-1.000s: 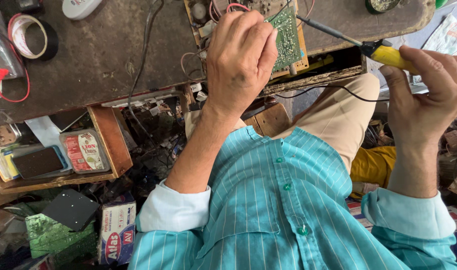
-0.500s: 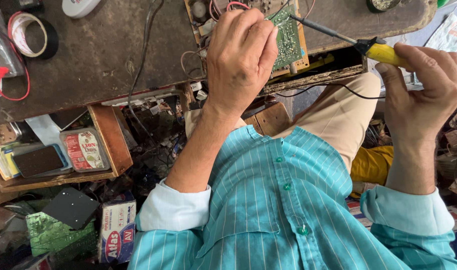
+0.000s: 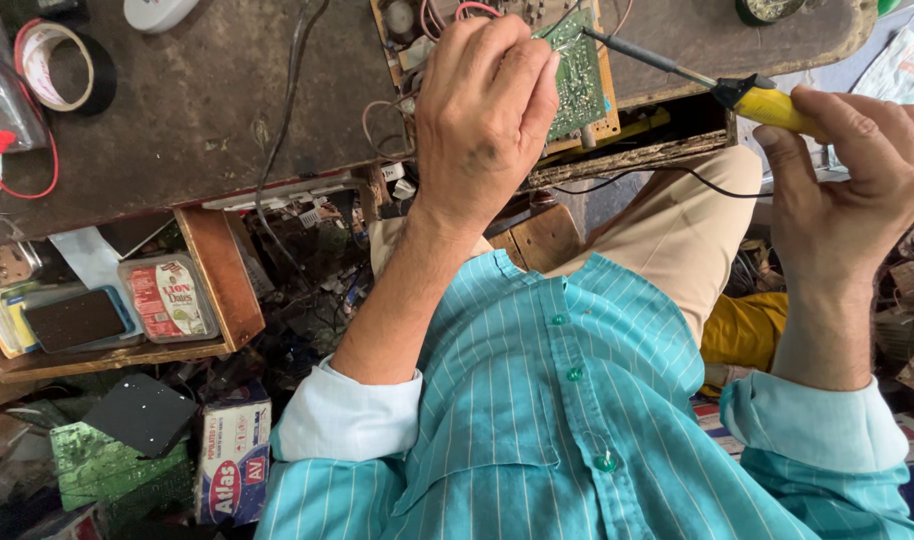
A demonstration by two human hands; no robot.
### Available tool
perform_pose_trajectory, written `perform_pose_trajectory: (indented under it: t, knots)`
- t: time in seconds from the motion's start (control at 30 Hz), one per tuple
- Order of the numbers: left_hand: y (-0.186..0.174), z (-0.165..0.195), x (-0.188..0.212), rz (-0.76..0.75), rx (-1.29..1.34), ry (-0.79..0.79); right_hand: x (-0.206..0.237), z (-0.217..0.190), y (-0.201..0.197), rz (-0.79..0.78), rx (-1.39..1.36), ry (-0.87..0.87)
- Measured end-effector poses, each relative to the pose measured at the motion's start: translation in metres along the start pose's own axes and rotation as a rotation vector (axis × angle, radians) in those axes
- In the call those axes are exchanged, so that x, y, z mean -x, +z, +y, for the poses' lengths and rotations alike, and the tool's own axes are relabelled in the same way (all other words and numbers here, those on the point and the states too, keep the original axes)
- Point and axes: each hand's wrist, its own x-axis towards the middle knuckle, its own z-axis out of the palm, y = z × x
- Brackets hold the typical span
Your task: The person holds a green circuit board against the workbench with one hand and solders components on the board with a soldering iron held in the other hand, repeatedly touching the iron to different points on the board and repositioning it throughout the clip.
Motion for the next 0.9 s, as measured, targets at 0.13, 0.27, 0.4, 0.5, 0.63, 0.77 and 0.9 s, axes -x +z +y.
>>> perform_pose_trajectory:
  t: [0.13,0.27,0.4,0.5,0.63,0.77,0.9]
  knots:
    - [-0.0012,0.0010,-0.0007,-0.004,-0.015,-0.003,0.0003,0.0008,0.0002,-0.003,-0.003,0.011]
    - [-0.0006,0.0019,-0.0014,0.003,-0.020,-0.005,-0.0007,-0.0005,0.0003,0.006,-0.001,-0.002]
    - [0.0003,0.0026,-0.0013,0.001,-0.028,-0.006,-0.0021,-0.0026,-0.0004,0.006,0.008,-0.004]
    - [0.0003,0.0020,-0.0009,0.006,-0.017,0.001,-0.0026,-0.0030,-0.0004,0.007,0.004,-0.007]
    - [0.0003,0.0002,-0.0002,0.002,0.011,0.004,-0.0012,-0.0017,0.0001,0.006,0.014,-0.004]
    - [0.0003,-0.0006,0.0008,0.005,0.010,0.007,0.0010,0.0003,0.0012,0.035,-0.061,0.031]
    - [0.0005,0.0001,0.0004,0.005,0.003,0.001,0.0017,0.0001,0.0001,0.066,-0.198,0.098]
